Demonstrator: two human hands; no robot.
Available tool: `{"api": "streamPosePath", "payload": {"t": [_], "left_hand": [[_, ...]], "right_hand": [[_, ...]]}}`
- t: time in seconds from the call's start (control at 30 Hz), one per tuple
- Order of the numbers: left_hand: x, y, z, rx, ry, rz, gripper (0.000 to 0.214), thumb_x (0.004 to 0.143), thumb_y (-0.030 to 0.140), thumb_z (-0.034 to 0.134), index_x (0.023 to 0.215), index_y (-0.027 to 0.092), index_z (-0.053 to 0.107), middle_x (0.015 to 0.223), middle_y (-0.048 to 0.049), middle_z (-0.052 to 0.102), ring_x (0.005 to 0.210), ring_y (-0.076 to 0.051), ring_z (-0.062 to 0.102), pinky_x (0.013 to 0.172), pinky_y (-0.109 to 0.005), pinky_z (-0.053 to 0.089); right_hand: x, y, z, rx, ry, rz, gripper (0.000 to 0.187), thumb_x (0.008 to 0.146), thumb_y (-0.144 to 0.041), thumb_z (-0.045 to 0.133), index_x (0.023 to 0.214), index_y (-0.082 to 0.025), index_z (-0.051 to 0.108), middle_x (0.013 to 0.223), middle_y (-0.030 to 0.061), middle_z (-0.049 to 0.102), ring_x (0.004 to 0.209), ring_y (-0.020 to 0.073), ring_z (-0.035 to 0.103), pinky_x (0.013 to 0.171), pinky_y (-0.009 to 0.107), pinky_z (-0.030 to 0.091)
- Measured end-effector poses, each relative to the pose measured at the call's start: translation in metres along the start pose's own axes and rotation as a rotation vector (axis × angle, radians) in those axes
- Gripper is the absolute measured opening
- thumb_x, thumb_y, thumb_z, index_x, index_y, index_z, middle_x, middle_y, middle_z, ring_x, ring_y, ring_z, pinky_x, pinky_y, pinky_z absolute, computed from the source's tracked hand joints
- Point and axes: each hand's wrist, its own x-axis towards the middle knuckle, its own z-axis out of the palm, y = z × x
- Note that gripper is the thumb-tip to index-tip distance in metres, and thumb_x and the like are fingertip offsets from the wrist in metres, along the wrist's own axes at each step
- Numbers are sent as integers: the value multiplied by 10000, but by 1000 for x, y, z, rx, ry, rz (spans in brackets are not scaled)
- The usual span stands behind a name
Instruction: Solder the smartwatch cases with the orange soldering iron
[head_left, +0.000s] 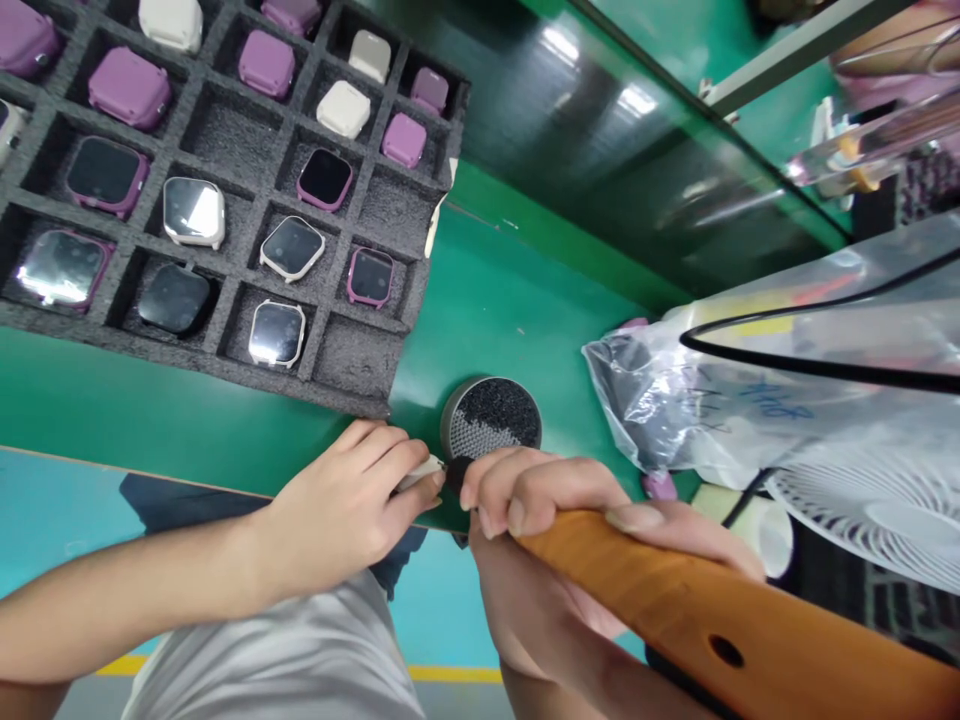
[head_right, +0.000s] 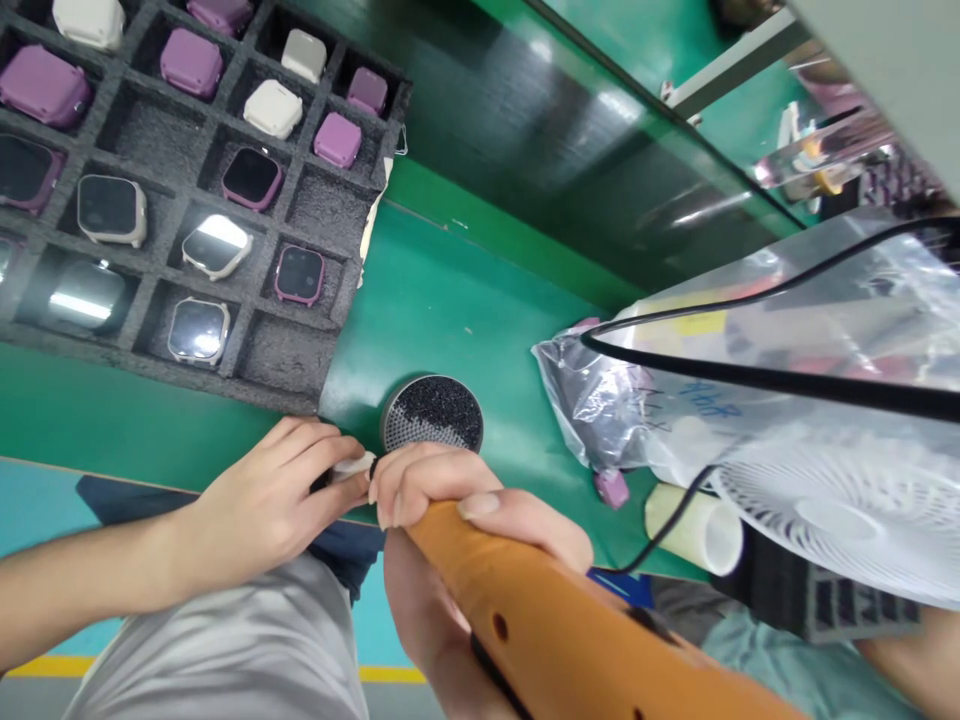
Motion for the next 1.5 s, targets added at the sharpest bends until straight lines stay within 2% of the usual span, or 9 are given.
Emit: {"api": "streamPosePath", "payload": {"t": [0.13, 0.27, 0.37, 0.5, 0.57, 0.73, 0.93, 1.23, 1.5], "left_hand": [[-1, 0, 1, 18, -17, 0, 176, 1085, 169, 609, 1221, 147, 718, 1234, -133, 708, 1141, -291, 614, 976, -450, 514], [-1, 1, 2, 65, 3, -13, 188, 1082, 231, 653, 1246, 155, 708, 1200, -119, 708, 1095, -286, 611, 962, -452, 516], [-1, 3, 0, 77, -16, -30, 248, 1080, 252, 654, 1296, 135, 687, 1264, -138, 702, 1160, -308, 603, 985, -470, 512], [0, 3, -3, 9, -138, 18, 367, 995, 78, 586, 1354, 105, 654, 1486, -148, 648, 1344, -329, 562, 1146, -528, 440], [0, 2, -3, 7, -139, 4, 357, 996, 68, 581, 1342, 111, 655, 1477, -133, 659, 1327, -316, 575, 1151, -519, 428], [2, 4, -3, 39, -126, -28, 214, 1091, 245, 620, 1269, 133, 662, 1398, -130, 680, 1279, -307, 590, 1101, -485, 447], [1, 3, -10, -46, -214, -16, 367, 998, 107, 585, 1360, 126, 642, 1555, -152, 615, 1427, -334, 542, 1159, -527, 422], [0, 3, -2, -8, -108, 4, 219, 1081, 229, 651, 1288, 178, 704, 1330, -116, 705, 1237, -289, 617, 1107, -494, 453], [2, 2, -2, -22, -93, -7, 215, 1076, 250, 665, 1268, 172, 723, 1296, -114, 707, 1218, -282, 627, 1062, -474, 474]], "right_hand": [[-3, 10, 1, 99, 11, -48, 420, 986, -648, 658, 1188, -284, 704, 845, -2, 675, 634, 199, 638, 578, 428, 559], [7, 6, -7, 171, -26, 28, 437, 964, -674, 678, 1154, -284, 726, 837, -10, 679, 644, 191, 636, 595, 428, 565], [15, -4, -17, 155, 78, 16, 395, 971, -637, 677, 1146, -287, 735, 891, -14, 689, 699, 193, 656, 628, 438, 586], [17, -6, -26, 126, 214, -13, 394, 952, -658, 676, 1189, -345, 713, 863, -44, 683, 630, 178, 614, 571, 398, 551], [15, -2, -29, 152, 198, -8, 418, 924, -690, 683, 1165, -351, 724, 823, -50, 678, 585, 172, 594, 540, 384, 536], [12, 7, -29, 181, 203, -2, 369, 919, -642, 678, 1116, -336, 745, 803, -31, 665, 584, 177, 583, 529, 378, 511], [9, 9, -30, 192, 193, 2, 392, 959, -656, 624, 1148, -330, 731, 809, -20, 646, 602, 181, 572, 545, 379, 490], [-2, -18, -33, 62, 100, 7, 404, 1010, -625, 639, 1263, -312, 670, 893, -8, 650, 694, 196, 622, 624, 447, 571], [-6, -12, -20, 62, 76, 65, 410, 992, -630, 662, 1248, -310, 663, 893, -6, 673, 682, 216, 643, 626, 486, 577]]}}
